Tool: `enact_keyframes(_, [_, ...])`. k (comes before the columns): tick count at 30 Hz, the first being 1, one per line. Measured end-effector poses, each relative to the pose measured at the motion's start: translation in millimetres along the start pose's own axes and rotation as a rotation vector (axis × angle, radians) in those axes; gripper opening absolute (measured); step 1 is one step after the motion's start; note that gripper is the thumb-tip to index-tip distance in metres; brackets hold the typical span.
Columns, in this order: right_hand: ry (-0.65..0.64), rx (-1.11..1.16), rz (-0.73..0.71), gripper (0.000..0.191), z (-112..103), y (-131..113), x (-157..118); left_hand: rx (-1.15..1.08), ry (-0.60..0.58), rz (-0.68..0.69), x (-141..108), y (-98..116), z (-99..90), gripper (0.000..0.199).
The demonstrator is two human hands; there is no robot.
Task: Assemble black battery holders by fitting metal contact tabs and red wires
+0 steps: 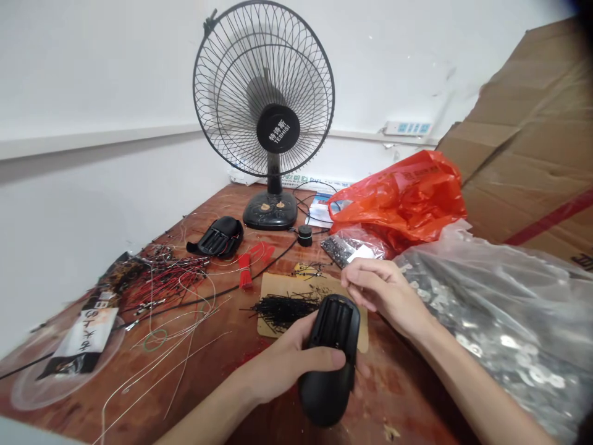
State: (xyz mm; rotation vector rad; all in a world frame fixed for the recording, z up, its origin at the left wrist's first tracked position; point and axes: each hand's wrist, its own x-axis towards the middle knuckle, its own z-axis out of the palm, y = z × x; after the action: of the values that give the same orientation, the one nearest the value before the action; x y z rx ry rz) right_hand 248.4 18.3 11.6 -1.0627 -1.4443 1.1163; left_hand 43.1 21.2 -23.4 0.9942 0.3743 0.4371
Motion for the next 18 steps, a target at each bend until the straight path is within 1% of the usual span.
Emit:
enact_keyframes(3, [-0.043,-0.101,0.007,0.024,-1.6,-5.3,-2.0,-0.054,-0.018,-0.015,1.2,-1.4,-0.8,0.052])
enact_keyframes(5, [-0.087,-0.155,0.003,0.024,-4.3,-8.8,-3.5,-0.056,-0.020,-0.017,1.9,-2.1,-1.7,0.049])
enact_keyframes(10, [-0.145,-0.156,-0.012,0.023,-8.5,-14.7,-6.7,-0.036,-0.022,0.030,3.6,-2.7,-3.1,0.038])
enact_keyframes(12, [-0.149,-0.188,-0.016,0.021,-7.4,-16.2,-7.9,-0.043,-0.009,0.038,4.1,-2.8,-3.2,0.038])
enact_keyframes(16, [-0.126,-0.272,-0.041,0.010,-4.6,-18.8,-10.9,-0.025,0.017,0.051,3.8,-3.6,-4.2,0.039])
enact_keyframes(17, [-0.115,-0.311,-0.052,0.009,-4.3,-19.8,-11.9,-0.015,0.023,0.058,3.4,-4.0,-4.7,0.041])
enact_keyframes(18, [-0.099,-0.366,-0.064,0.012,-4.3,-21.0,-13.2,-0.004,0.029,0.064,2.9,-4.4,-5.1,0.044])
